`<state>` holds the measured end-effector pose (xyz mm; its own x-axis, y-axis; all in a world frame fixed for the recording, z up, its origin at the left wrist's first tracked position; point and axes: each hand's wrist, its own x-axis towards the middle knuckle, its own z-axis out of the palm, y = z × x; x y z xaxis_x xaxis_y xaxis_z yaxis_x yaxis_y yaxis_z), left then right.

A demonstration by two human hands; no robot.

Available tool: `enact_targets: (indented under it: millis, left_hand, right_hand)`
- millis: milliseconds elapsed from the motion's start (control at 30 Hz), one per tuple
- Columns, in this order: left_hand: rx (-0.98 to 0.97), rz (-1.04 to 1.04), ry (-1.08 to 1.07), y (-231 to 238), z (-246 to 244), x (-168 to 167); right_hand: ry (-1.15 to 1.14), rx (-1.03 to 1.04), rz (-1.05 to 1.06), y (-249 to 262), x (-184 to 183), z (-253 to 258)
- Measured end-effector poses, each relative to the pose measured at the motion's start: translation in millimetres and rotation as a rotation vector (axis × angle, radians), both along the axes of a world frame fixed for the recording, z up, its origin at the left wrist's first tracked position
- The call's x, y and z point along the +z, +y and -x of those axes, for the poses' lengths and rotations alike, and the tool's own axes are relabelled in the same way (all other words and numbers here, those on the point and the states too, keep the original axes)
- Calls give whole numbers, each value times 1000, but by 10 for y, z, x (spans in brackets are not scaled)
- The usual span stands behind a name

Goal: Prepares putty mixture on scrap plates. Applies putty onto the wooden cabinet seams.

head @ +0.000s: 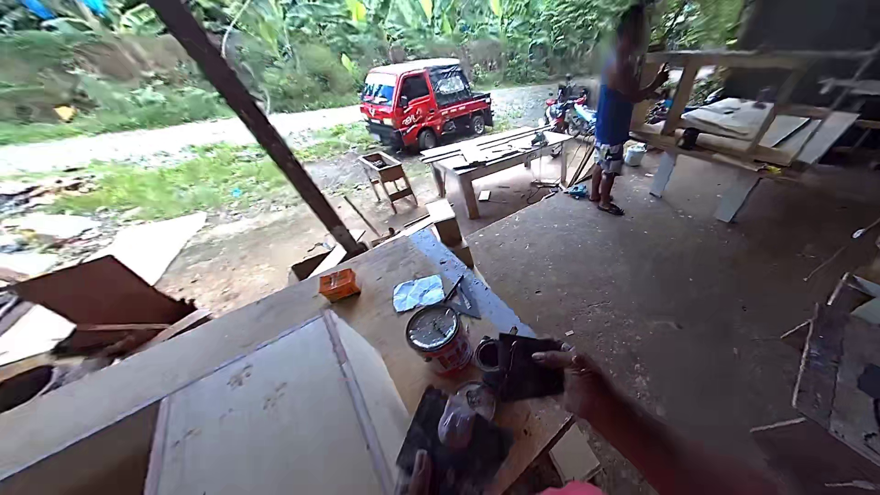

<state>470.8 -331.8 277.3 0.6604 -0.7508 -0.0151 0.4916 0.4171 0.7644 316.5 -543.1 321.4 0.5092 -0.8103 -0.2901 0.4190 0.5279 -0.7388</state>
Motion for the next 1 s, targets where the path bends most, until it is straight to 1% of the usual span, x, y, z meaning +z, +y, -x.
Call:
enact_targets:
  millis: [67,133,200,233,333,467,567,700,767,800,867,900,933,1000]
  left_hand:
    - [90,-71,48,-45,118,137]
    - [164,-117,71,-102,177,206]
    - [175,-87,85,-128,218,195]
    - [180,-76,77,-139,238,174]
    - [181,-56,12,-204,286,149]
    - [235,-86,-56,-258,291,187]
    - [245,-144,-161,-250,222,190]
    - [264,-239,-263,-226,129,158]
    - [264,-268,-283,-209,80,99]
    - [254,-272,-289,-201,47,73]
    - [228,-262,-281,-190,2,65]
    - [209,-250,-269,-181,-7,72]
    - [190,-235,-250,-158,-12,67]
    - [187,-220,-176,-77,-26,39]
  right_hand:
    - [1,-46,135,140,-23,-42]
    - [-14,-79,397,242,-57,-102]
    - [-26,-104,666,359,-149,-125]
    - [-17,-104,764,435,-171,-132]
    - [41,-101,949,655,-163,-180]
    - [189,-97,1194,820,-165,-229]
    - [274,-7,1308,870,-253,-214]
    - [393,145,1418,807,-222,-216]
    - [415,309,1377,709,-191,-202]
    - [393,428,1297,648,-180,-185]
    - [308,694,1059,481,-186,-143]
    - [264,770,930,362,-222,-119]
    - [226,770,780,242,-291,-91]
    - [148,614,449,46,-442,-22]
